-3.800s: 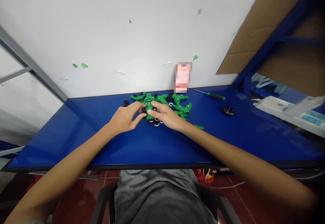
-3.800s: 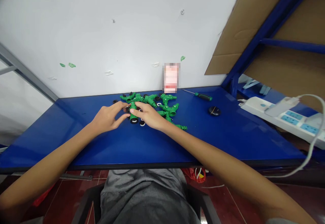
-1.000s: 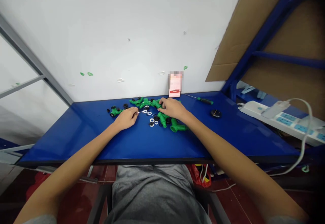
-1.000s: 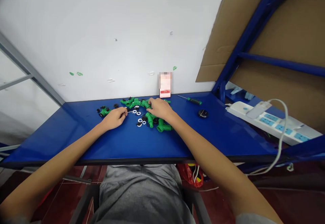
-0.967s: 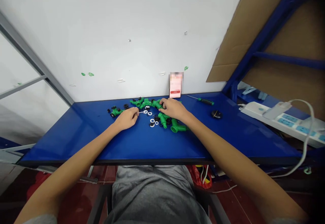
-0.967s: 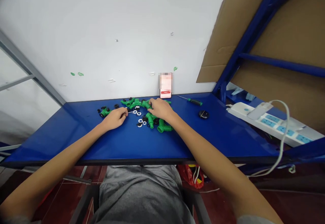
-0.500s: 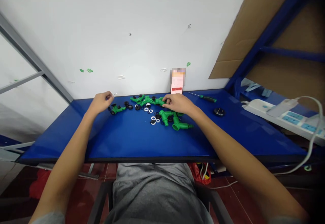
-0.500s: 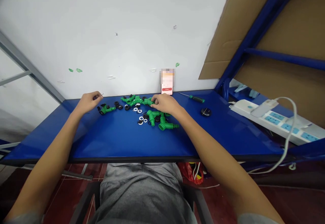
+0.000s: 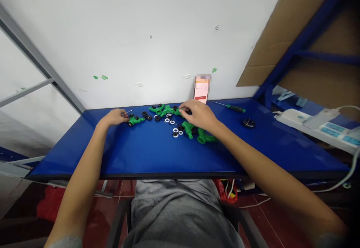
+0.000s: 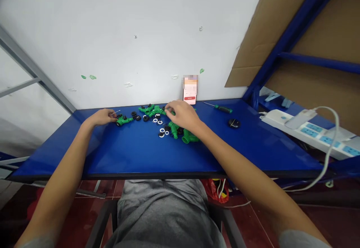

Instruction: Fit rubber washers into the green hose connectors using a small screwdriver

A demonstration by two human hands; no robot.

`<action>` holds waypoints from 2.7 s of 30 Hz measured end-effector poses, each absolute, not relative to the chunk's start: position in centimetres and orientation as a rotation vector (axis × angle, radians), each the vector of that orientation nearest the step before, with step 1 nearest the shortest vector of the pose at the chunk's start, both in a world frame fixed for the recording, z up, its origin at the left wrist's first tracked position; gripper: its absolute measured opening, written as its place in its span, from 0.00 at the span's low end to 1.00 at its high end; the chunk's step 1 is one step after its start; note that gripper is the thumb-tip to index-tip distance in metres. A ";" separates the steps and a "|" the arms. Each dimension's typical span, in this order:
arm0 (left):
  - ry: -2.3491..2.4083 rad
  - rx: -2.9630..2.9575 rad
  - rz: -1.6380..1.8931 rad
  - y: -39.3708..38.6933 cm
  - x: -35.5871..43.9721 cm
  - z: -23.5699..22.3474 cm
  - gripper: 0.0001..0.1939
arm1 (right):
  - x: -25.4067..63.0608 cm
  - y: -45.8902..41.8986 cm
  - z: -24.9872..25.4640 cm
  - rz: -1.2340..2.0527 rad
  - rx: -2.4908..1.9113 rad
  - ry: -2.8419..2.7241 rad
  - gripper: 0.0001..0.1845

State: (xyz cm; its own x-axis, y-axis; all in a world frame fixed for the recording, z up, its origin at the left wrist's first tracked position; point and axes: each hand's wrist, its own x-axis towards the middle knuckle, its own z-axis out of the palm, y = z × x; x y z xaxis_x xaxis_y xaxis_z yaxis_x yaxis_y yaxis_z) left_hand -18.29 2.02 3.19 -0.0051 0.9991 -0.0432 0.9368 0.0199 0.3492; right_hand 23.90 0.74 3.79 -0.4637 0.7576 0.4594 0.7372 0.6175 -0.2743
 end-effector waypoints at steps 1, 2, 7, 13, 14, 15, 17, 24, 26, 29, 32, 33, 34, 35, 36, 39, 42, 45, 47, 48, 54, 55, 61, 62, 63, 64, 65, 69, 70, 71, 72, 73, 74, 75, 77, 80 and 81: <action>2.025 2.003 0.323 2.0 -18.4 3.2 0.14 | 23.0 0.3 3.8 0.049 -1.101 -2.326 0.13; 2.034 2.007 0.323 2.0 -18.5 3.4 0.13 | 22.0 -0.2 3.8 0.043 -1.028 -2.376 0.13; 2.104 2.045 0.779 1.0 -17.7 4.7 0.16 | 17.2 -1.2 3.5 -0.182 -0.709 -2.650 0.16; 1.348 2.278 0.762 -0.8 -11.0 3.4 0.18 | 16.6 0.6 2.4 -0.274 -0.644 -2.752 0.16; 1.298 2.316 0.730 -0.8 -10.0 2.8 0.17 | 17.2 1.0 2.0 -0.264 -0.659 -2.765 0.15; 1.261 2.355 0.706 -0.8 -9.1 2.3 0.17 | 17.8 1.3 1.7 -0.249 -0.684 -2.776 0.15; 1.241 2.443 0.637 -0.6 -8.0 1.2 0.16 | 19.4 1.9 1.3 -0.173 -0.742 -2.780 0.14; 1.485 2.615 0.352 -0.6 -7.9 0.9 0.20 | 23.6 2.7 4.1 0.249 -0.837 -2.589 0.14; 1.597 2.643 0.292 -1.2 -7.6 1.5 0.20 | 24.5 2.8 5.2 0.329 -0.870 -2.564 0.14; 1.811 2.641 0.267 -2.2 -6.7 2.1 0.21 | 26.0 2.9 5.8 0.394 -0.843 -2.684 0.14; 1.772 2.649 0.500 -3.1 -5.1 1.9 0.20 | 27.5 3.0 5.1 0.385 -0.672 -2.864 0.16; 1.661 2.652 0.593 -3.5 -4.3 1.7 0.19 | 28.0 3.0 4.7 0.389 -0.627 -2.882 0.18; 1.524 2.656 0.656 -3.8 -3.6 1.3 0.17 | 28.4 3.0 4.3 0.399 -0.604 -2.885 0.19; 1.398 2.676 0.652 -4.2 -2.8 1.0 0.17 | 28.7 3.0 4.0 0.400 -0.602 -2.874 0.21; 1.295 2.696 0.634 -4.5 -2.0 0.7 0.17 | 28.9 2.9 3.7 0.390 -0.609 -2.865 0.22; 1.181 2.767 0.540 -4.9 -0.2 0.0 0.22 | 29.0 2.3 3.2 0.323 -0.593 -2.833 0.20; 1.088 2.952 0.323 -3.9 0.6 0.3 0.20 | 28.4 1.6 2.8 0.253 -0.561 -2.765 0.15; 0.887 3.071 0.166 -2.2 0.5 1.1 0.15 | 27.4 1.1 2.2 0.177 -0.600 -2.707 0.17; 0.834 3.059 0.186 -1.5 0.0 1.4 0.12 | 26.8 0.9 1.7 0.142 -0.643 -2.706 0.17; 0.828 3.025 0.230 -1.3 -0.3 1.4 0.12 | 26.6 0.8 1.5 0.136 -0.665 -2.717 0.16; 0.839 2.753 0.446 -1.5 -2.5 1.3 0.13 | 26.2 0.2 1.5 0.230 -0.752 -2.702 0.12; 0.870 2.744 0.421 -1.4 -2.8 1.5 0.13 | 26.2 0.2 1.6 0.282 -0.753 -2.674 0.12; 1.081 2.807 0.212 -0.9 -3.8 2.8 0.13 | 26.3 0.4 1.4 0.430 -0.598 -2.523 0.13; 1.103 2.808 0.216 -1.0 -3.7 2.9 0.14 | 26.3 0.4 1.2 0.393 -0.572 -2.515 0.13; 1.116 2.801 0.244 -1.1 -3.6 2.9 0.16 | 26.3 0.3 1.0 0.356 -0.550 -2.508 0.12; 1.126 2.785 0.286 -1.2 -3.4 3.0 0.17 | 26.2 0.3 0.9 0.321 -0.534 -2.498 0.11; 1.131 2.762 0.331 -1.4 -3.3 3.0 0.18 | 26.2 0.2 0.7 0.289 -0.520 -2.488 0.11; 1.207 2.670 0.419 -1.5 -3.8 4.2 0.16 | 26.2 0.1 0.7 0.204 -0.480 -2.478 0.13; 1.263 2.653 0.437 -1.4 -4.3 4.8 0.15 | 26.2 0.1 0.8 0.194 -0.474 -2.485 0.13; 1.340 2.626 0.473 -1.3 -5.0 5.4 0.16 | 26.3 0.2 1.0 0.190 -0.472 -2.493 0.13; 1.429 2.597 0.508 -1.1 -5.7 6.0 0.16 | 26.3 0.3 1.0 0.194 -0.474 -2.502 0.13; 1.532 2.567 0.566 -0.9 -6.6 6.6 0.16 | 26.4 0.3 1.1 0.205 -0.478 -2.513 0.13; 1.626 2.529 0.630 -0.7 -7.4 7.1 0.16 | 26.4 0.4 1.1 0.217 -0.485 -2.523 0.13; 1.698 2.484 0.674 -0.5 -8.2 7.5 0.16 | 26.4 0.5 1.0 0.229 -0.496 -2.531 0.13; 1.741 2.415 0.671 0.0 -9.5 7.8 0.15 | 26.3 0.6 0.7 0.246 -0.527 -2.544 0.14; 1.648 2.450 0.521 1.0 -10.3 7.0 0.13 | 25.9 0.6 0.3 0.238 -0.573 -2.552 0.15; 1.608 2.485 0.465 1.3 -10.3 6.5 0.13 | 25.8 0.6 0.2 0.228 -0.585 -2.559 0.15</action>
State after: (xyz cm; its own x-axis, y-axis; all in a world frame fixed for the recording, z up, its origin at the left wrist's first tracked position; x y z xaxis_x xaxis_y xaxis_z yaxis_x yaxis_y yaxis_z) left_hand -10.32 1.34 6.51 0.3789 0.9081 0.1784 0.8630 -0.4163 0.2861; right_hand 25.80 0.64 0.16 -0.7820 0.4461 0.4353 0.3623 0.8936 -0.2650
